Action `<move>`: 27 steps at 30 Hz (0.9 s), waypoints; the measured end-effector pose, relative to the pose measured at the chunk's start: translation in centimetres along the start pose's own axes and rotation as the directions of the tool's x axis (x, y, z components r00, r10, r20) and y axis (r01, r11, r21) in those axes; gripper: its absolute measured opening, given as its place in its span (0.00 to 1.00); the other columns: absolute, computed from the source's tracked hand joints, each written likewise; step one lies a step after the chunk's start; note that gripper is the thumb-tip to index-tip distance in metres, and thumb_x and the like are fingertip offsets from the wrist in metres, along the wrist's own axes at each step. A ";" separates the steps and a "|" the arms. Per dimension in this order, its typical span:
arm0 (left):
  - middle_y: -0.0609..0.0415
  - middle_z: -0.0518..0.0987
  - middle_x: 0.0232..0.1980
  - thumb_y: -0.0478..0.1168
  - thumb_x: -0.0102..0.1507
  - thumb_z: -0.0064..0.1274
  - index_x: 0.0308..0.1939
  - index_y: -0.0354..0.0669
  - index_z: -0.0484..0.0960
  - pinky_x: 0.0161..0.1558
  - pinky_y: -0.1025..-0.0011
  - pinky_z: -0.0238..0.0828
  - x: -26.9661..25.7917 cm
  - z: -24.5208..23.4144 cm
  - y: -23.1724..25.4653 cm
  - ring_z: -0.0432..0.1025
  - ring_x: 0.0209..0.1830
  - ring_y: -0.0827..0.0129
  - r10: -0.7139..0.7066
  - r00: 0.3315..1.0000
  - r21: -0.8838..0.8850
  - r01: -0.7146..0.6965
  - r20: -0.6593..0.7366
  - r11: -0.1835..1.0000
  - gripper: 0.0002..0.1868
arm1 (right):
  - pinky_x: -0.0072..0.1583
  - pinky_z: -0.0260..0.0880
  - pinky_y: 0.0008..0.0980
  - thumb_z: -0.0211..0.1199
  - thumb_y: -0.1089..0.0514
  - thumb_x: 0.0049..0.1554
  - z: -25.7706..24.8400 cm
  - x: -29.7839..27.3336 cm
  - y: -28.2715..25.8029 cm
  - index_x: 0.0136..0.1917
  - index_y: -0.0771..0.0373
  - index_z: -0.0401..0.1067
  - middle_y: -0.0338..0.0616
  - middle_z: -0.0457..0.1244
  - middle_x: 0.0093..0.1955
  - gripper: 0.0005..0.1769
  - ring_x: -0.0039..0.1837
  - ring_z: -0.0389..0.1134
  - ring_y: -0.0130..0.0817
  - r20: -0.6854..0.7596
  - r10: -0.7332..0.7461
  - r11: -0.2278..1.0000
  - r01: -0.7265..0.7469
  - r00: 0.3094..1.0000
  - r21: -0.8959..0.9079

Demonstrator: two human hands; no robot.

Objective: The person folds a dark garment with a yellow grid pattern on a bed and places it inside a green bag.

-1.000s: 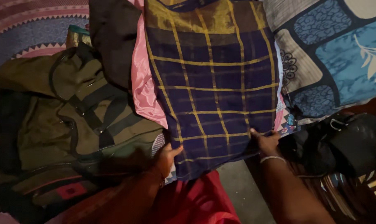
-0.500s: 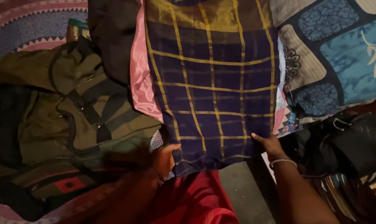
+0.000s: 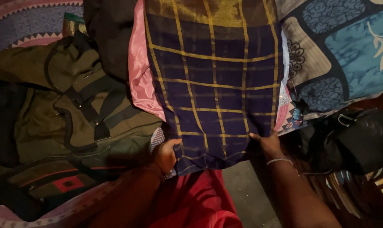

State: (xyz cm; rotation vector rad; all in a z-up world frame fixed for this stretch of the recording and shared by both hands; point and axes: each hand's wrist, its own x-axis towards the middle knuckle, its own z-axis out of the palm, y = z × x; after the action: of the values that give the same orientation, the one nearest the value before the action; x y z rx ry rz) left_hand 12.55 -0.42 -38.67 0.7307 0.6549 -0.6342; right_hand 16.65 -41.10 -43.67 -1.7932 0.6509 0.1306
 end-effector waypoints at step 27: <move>0.44 0.80 0.61 0.40 0.64 0.45 0.64 0.31 0.73 0.66 0.57 0.67 -1.3 1.6 1.1 0.75 0.60 0.54 0.057 0.995 -0.097 -0.049 0.086 0.994 0.25 | 0.73 0.61 0.40 0.79 0.53 0.44 1.5 -3.1 -3.6 0.75 0.70 0.59 0.53 0.63 0.72 0.52 0.72 0.63 0.47 0.408 0.177 0.982 -0.130 0.896 -0.139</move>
State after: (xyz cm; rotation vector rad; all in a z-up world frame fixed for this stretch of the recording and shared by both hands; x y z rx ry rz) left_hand 13.03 -0.57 -36.42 0.6264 0.5785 -0.5796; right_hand 16.19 -37.98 -39.85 -1.7387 0.4787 0.6539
